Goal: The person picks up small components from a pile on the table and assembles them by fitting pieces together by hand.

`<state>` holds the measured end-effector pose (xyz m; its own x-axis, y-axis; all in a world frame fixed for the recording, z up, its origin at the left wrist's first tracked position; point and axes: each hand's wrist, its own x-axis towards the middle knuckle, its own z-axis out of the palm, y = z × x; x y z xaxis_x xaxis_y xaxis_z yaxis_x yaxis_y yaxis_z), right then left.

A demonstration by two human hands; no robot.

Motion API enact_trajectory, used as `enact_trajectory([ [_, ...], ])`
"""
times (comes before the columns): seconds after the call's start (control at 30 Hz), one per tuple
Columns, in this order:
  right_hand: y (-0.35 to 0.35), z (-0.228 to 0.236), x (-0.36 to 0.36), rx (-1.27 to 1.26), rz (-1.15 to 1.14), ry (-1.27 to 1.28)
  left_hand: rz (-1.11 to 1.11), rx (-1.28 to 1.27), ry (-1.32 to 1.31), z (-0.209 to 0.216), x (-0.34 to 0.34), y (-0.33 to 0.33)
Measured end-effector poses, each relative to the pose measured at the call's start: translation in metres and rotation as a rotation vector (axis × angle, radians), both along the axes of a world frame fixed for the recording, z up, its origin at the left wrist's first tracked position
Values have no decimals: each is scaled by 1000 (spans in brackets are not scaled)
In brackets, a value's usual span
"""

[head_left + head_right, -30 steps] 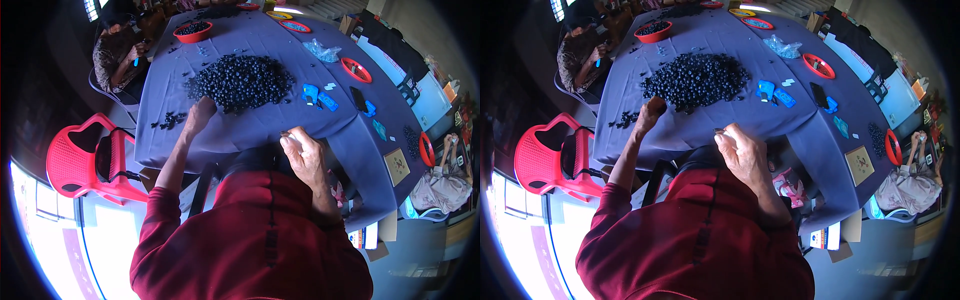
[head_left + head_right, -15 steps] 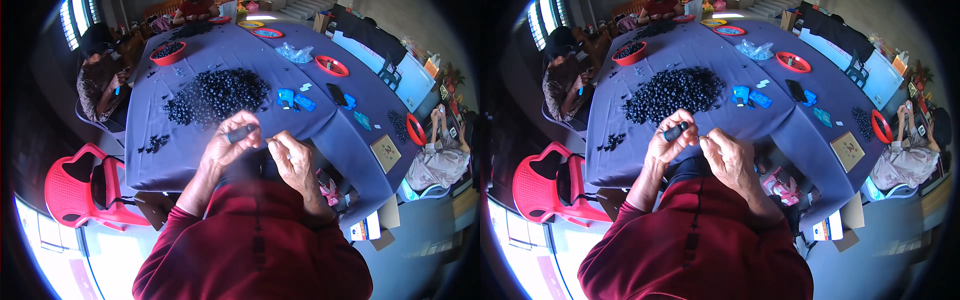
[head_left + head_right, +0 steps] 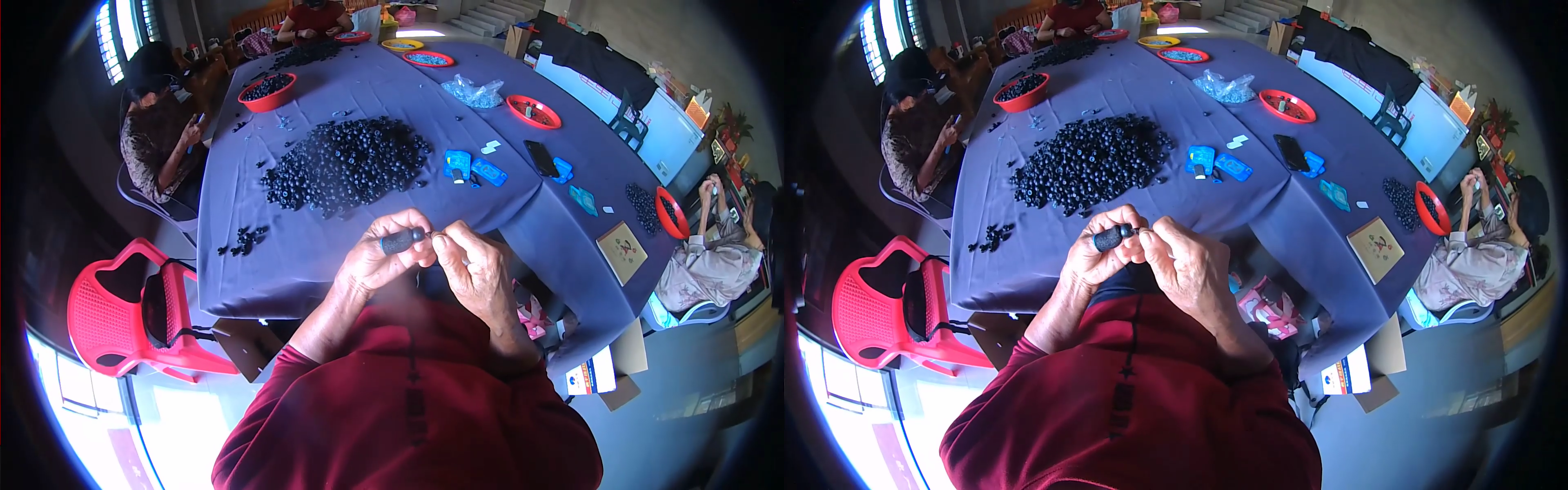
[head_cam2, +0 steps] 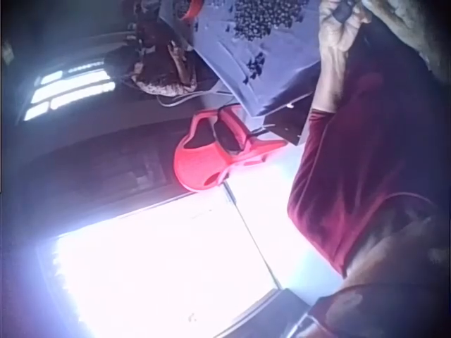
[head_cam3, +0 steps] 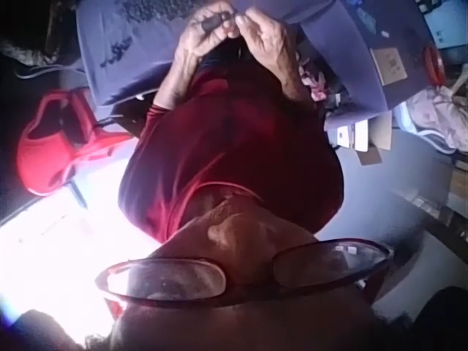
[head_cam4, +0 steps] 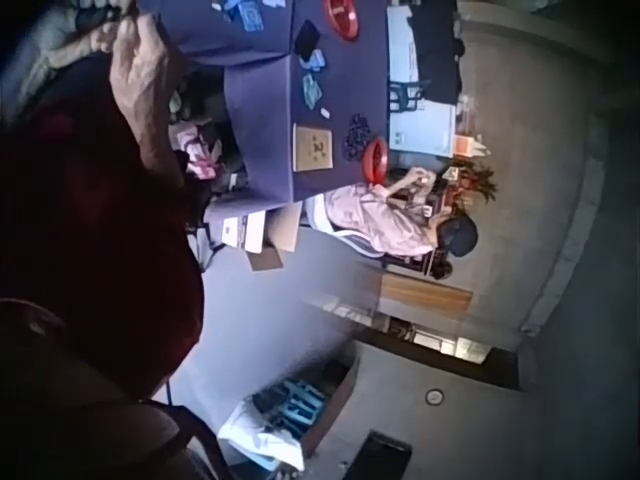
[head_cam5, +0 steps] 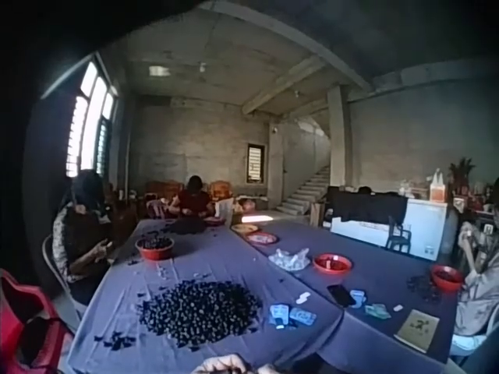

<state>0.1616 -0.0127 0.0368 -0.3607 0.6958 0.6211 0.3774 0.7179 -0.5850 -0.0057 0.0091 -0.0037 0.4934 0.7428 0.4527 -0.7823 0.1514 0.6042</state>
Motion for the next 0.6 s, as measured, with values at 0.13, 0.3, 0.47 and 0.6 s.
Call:
enact_trajectory([
  [0.13, 0, -2, -3, -12, 39, 88, 15, 48, -28, -4, 3, 1],
  [0.3, 1, -3, -5, 22, -6, 94, 34, 6, -41, -1, 3, -1],
  [0.47, 4, -7, -6, 33, 14, 99, 67, -41, -13, 4, 3, -4],
  [0.6, 1, -2, -7, 57, 20, 98, 68, -28, 6, 6, 1, -5],
])
